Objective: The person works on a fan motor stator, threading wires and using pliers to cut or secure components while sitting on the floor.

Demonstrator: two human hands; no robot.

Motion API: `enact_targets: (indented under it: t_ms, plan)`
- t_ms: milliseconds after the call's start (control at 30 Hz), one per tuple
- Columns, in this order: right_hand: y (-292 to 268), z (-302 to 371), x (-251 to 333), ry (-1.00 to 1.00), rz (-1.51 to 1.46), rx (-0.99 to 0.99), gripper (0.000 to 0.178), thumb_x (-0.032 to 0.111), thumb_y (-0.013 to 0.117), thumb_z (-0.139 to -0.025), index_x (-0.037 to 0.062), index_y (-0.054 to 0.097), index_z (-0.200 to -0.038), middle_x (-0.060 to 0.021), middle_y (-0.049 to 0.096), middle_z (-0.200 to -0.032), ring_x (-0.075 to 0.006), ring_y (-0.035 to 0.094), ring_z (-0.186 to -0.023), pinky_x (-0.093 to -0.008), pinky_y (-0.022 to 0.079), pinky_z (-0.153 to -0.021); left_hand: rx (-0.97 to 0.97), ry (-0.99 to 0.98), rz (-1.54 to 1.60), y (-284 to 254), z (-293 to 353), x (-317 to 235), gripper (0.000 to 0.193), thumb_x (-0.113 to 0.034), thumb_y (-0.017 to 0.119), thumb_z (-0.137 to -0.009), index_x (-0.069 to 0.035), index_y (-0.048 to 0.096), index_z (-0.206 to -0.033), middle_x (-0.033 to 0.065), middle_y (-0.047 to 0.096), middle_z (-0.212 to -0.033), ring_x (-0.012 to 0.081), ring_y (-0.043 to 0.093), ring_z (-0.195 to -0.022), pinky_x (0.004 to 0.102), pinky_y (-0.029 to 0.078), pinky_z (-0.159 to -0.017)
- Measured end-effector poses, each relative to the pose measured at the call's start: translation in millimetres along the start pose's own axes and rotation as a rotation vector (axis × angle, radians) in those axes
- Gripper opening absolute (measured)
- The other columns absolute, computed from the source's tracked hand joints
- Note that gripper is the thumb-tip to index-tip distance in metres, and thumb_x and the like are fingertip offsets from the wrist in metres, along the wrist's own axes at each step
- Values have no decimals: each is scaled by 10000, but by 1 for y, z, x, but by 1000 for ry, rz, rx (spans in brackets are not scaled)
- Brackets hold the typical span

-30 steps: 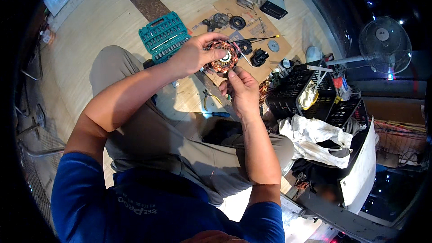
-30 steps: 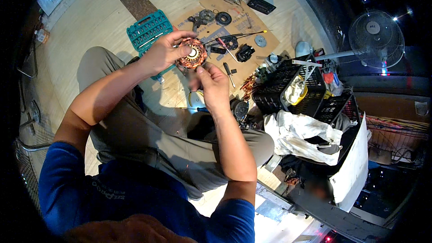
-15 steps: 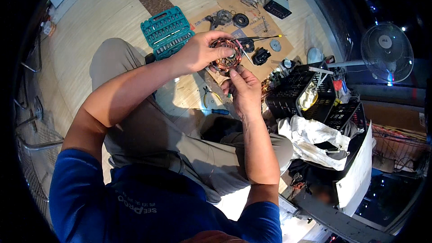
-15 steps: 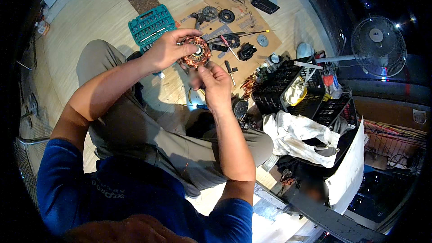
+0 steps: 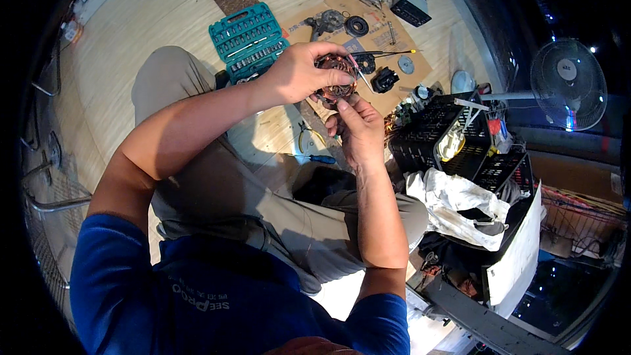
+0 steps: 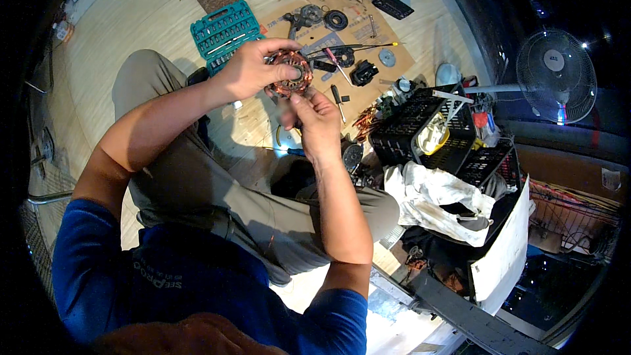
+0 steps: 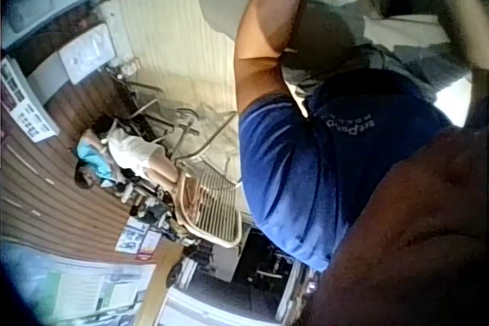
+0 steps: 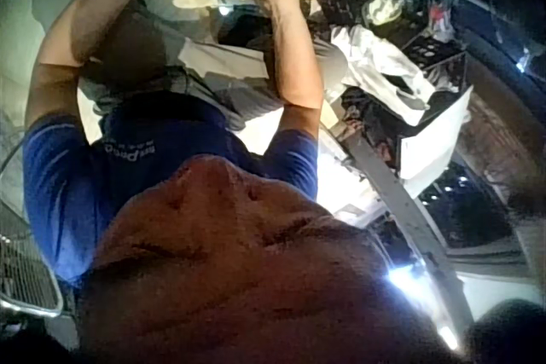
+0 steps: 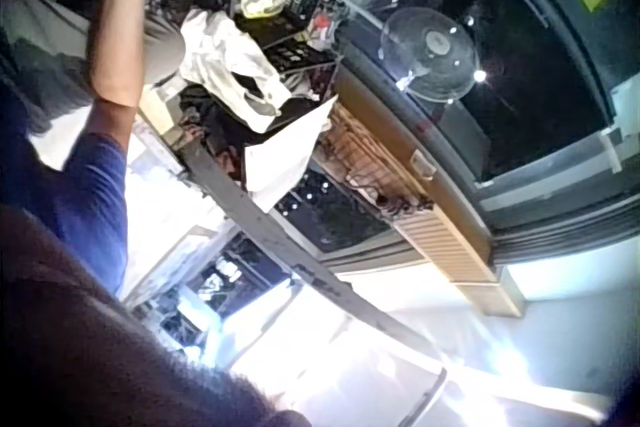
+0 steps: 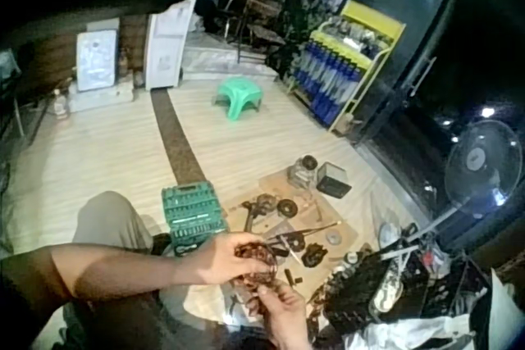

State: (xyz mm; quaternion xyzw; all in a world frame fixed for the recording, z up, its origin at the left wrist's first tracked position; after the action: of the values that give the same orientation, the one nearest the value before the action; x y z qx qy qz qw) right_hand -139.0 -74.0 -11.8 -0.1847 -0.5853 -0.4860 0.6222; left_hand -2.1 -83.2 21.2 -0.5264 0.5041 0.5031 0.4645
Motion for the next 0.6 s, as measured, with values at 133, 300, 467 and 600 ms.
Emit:
enact_targets:
  t_ms: [133,300,467,600]
  plan:
    - [0,2,-1,34,16,-23,211,125,597,-922,-36,595,-1058,-123,668,-930,-142,603,-620,-247,461,-537,-12,8,-9,-1,2,-3,480,-270,774,-790,-21,613,-1168,77,688,-891,75,632,-695,221,527,-551]
    - [-3,1,-6,73,5,-30,216,127,599,-921,-36,596,-1063,-120,666,-920,-145,601,-619,-253,461,-541,15,-73,-102,0,3,-6,504,-212,743,-819,-16,563,-1246,90,681,-991,94,652,-737,221,545,-552]
    - [-3,0,-8,73,0,-25,219,135,604,-920,-34,599,-1059,-112,663,-901,-141,598,-616,-253,460,-542,9,-75,-146,0,4,-9,513,-225,747,-817,-33,561,-1254,81,684,-971,88,653,-694,219,532,-500]
    - [-4,0,-9,70,5,-22,220,142,613,-917,-32,601,-1052,-109,662,-889,-141,599,-617,-252,461,-542,15,-56,-127,0,4,-5,511,-226,750,-814,-29,565,-1248,77,687,-958,87,652,-697,213,529,-502]
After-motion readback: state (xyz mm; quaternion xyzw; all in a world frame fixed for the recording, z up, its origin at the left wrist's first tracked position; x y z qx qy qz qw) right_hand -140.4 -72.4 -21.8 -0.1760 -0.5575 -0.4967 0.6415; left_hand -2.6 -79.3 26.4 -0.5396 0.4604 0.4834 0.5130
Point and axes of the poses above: each hand's wrist, its own z-axis away from the middle knuckle, its own y-axis out of the palm, x = y × z, the point moved 10 cm from there along -z, towards the middle knuckle
